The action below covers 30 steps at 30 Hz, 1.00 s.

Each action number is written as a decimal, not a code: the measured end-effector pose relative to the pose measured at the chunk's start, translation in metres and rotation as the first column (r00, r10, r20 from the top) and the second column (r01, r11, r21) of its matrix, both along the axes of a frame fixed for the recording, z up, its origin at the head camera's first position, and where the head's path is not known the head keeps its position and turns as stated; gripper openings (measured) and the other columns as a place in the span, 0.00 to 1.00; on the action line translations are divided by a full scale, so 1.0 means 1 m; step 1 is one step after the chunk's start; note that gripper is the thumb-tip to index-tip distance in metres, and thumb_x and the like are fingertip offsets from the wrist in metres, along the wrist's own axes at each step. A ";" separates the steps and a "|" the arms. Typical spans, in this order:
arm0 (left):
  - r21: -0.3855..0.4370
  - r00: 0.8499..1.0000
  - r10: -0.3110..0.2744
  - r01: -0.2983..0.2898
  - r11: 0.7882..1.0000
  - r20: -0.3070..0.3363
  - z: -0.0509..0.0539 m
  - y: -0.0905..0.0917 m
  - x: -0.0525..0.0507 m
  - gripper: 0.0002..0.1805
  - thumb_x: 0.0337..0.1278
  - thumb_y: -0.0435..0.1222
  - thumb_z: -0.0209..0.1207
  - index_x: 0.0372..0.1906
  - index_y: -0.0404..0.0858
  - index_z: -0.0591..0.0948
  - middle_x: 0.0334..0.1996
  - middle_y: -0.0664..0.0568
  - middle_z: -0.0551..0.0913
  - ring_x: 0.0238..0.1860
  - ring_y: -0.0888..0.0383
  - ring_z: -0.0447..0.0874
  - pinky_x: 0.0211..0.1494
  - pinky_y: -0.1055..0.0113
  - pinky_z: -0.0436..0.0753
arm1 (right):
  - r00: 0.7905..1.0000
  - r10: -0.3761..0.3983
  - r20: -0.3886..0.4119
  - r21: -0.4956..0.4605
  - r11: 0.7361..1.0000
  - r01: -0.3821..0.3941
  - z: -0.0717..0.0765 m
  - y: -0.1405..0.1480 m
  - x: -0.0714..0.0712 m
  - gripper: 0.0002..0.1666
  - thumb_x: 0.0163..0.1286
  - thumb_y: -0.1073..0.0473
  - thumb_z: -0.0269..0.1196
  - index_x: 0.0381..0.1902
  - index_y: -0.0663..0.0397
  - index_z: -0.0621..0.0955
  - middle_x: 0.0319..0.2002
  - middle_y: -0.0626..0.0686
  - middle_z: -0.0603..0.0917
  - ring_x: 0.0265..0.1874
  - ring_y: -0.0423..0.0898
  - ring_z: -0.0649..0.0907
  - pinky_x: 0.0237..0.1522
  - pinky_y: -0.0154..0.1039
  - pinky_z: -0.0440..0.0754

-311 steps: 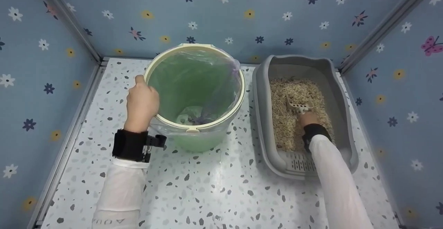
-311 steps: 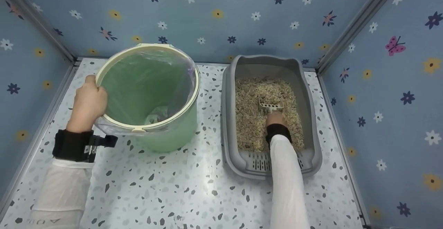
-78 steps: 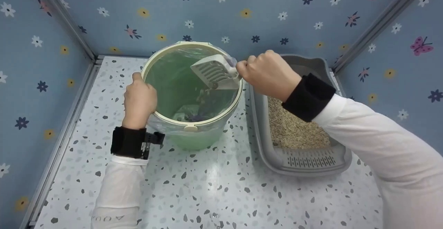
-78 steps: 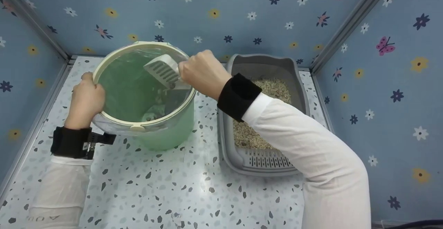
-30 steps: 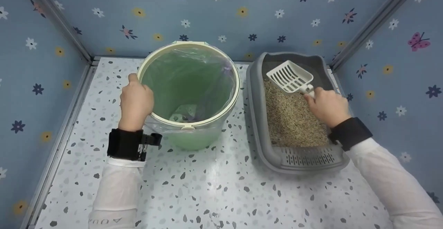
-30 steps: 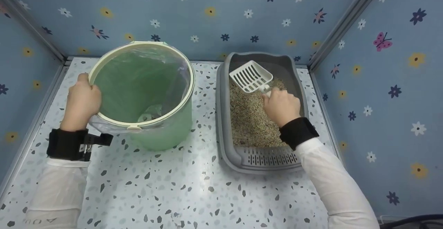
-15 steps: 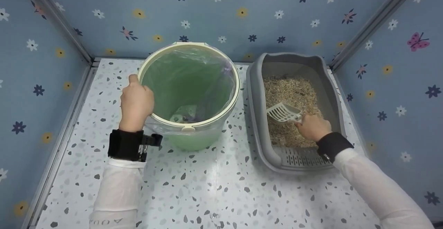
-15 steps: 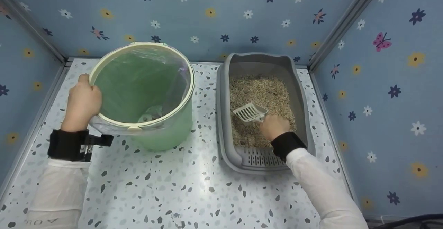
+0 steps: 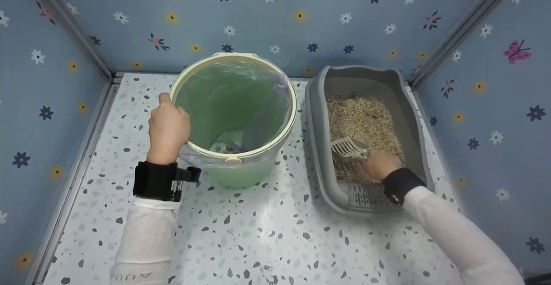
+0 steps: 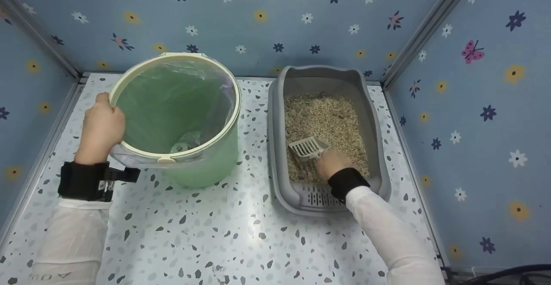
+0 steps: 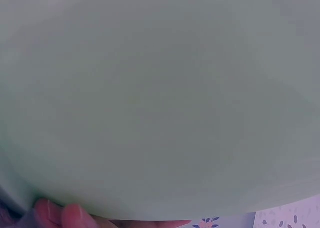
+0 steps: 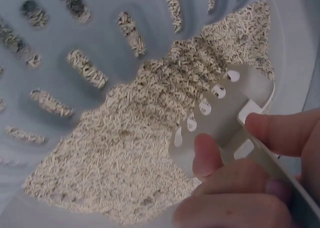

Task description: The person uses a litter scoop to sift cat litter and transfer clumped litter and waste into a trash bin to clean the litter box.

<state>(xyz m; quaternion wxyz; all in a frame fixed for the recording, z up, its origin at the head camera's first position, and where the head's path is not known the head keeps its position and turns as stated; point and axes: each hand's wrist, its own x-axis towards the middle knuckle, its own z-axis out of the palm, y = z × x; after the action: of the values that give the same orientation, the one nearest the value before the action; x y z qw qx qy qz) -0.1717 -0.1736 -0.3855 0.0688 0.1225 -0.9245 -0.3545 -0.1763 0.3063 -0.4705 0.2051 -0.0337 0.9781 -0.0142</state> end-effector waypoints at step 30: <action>0.005 1.000 -0.007 0.007 1.000 0.015 0.001 0.000 0.000 0.25 0.63 0.31 0.31 0.61 0.22 0.59 0.33 0.23 0.77 0.22 0.38 0.78 0.16 0.59 0.71 | 0.985 -0.151 0.087 -0.081 0.984 0.158 -0.013 -0.024 -0.048 0.23 0.73 0.53 0.45 0.38 0.68 0.78 0.41 0.67 0.79 0.29 0.55 0.77 0.40 0.51 0.77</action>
<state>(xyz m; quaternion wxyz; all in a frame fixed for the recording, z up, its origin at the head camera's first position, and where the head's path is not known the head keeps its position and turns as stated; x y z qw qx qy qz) -0.1715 -0.1731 -0.3840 0.0605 0.1219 -0.9244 -0.3562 -0.2243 0.2826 -0.4839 0.2412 0.0341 0.9670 -0.0743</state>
